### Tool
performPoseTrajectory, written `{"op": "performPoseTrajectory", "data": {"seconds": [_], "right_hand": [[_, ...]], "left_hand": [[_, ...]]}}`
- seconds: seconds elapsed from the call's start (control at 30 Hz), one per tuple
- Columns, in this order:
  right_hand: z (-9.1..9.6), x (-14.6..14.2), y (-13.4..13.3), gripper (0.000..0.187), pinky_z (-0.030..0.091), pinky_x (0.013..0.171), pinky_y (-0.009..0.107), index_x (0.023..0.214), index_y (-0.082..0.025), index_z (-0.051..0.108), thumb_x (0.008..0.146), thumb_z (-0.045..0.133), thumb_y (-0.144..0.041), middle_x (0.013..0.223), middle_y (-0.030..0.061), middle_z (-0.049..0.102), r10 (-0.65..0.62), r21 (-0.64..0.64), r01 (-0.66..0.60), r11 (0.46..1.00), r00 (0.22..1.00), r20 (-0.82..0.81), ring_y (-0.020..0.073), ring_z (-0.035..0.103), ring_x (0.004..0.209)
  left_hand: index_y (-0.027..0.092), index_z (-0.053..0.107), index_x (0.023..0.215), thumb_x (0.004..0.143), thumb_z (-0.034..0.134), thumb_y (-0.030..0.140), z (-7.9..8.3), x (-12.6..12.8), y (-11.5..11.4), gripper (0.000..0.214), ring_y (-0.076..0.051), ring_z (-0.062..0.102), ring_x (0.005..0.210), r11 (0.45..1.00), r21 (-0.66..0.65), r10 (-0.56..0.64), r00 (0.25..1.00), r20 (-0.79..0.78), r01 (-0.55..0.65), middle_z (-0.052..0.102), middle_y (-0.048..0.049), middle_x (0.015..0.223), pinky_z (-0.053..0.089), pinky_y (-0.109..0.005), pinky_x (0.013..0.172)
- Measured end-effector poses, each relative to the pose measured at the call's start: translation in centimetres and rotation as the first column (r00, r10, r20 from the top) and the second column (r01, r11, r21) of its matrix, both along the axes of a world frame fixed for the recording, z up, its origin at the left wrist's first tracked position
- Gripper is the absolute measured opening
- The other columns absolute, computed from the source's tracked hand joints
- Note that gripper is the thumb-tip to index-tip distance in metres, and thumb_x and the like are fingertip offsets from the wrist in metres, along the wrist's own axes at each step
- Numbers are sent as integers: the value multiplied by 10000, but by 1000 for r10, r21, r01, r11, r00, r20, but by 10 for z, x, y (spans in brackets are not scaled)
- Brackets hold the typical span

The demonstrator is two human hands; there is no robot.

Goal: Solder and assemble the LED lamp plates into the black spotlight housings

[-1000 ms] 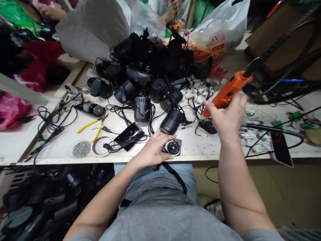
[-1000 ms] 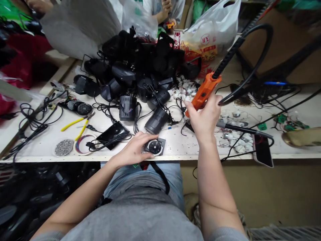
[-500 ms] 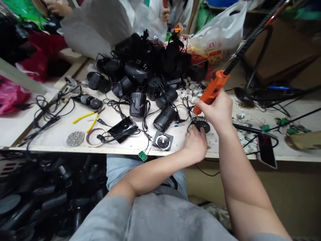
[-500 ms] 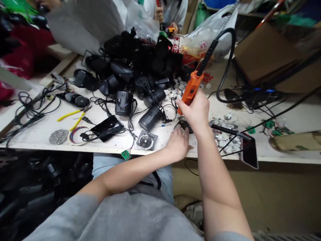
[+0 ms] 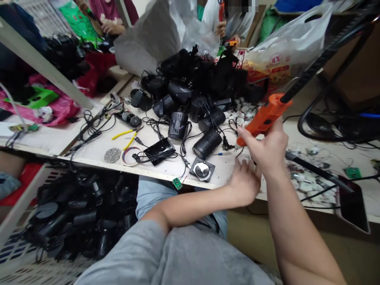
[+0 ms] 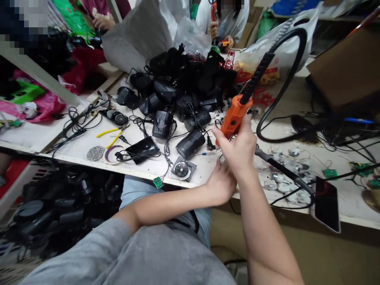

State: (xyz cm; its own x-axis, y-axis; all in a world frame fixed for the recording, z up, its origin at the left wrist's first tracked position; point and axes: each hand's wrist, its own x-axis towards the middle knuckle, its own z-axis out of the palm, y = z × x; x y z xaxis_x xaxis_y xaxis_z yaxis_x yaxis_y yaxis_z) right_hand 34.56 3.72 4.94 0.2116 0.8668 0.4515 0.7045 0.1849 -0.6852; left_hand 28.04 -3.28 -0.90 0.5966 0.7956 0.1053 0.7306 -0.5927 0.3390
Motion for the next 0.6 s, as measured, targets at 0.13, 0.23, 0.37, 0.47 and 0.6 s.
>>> {"op": "performPoseTrajectory", "data": {"seconds": [0.13, 0.23, 0.37, 0.47, 0.6], "right_hand": [[-9, 5, -31, 541, 534, 998, 520, 1191, -275, 582, 752, 747, -544, 985, 63, 702, 106, 17, -107, 994, 934, -341, 294, 697, 945], [-20, 2, -51, 550, 585, 888, 507, 1217, -308, 586, 748, 754, -542, 812, 15, 681, 153, 24, -165, 986, 839, -522, 263, 693, 792], [-18, -12, -63, 549, 598, 716, 419, 1160, -350, 663, 720, 759, -664, 713, 1, 629, 192, 103, -164, 981, 759, -622, 224, 646, 672], [3, -25, -66, 613, 540, 518, 369, 1084, -378, 719, 712, 620, -855, 792, 20, 655, 279, 147, -249, 957, 660, -698, 210, 612, 601], [25, -42, -73, 613, 490, 435, 373, 1007, -343, 744, 774, 520, -864, 1036, 63, 689, 301, 127, -309, 943, 620, -724, 196, 610, 540]], "left_hand": [[165, 709, 802, 969, 617, 347, 24, -101, -36, 264, -184, 684, 723, 981, -47, -169, 940, 295, 190, 722, -52, 743, 544, -338, 793], [170, 703, 863, 961, 624, 267, 30, -182, -28, 159, -159, 682, 746, 981, -45, 181, 822, 540, -186, 739, -47, 810, 533, -293, 732], [215, 690, 1189, 910, 586, 158, 17, -227, 5, 303, -224, 680, 1022, 990, -95, 133, 868, 478, -100, 745, -80, 1124, 541, -395, 912], [264, 558, 1418, 844, 622, 105, 5, -219, 18, 599, -261, 616, 1176, 964, -228, -28, 908, 417, 134, 674, -82, 1342, 486, -474, 1033], [282, 537, 1443, 803, 712, 111, -5, -200, 23, 685, -277, 594, 1161, 923, -325, -68, 917, 392, 207, 675, -76, 1335, 479, -467, 1018]]}}
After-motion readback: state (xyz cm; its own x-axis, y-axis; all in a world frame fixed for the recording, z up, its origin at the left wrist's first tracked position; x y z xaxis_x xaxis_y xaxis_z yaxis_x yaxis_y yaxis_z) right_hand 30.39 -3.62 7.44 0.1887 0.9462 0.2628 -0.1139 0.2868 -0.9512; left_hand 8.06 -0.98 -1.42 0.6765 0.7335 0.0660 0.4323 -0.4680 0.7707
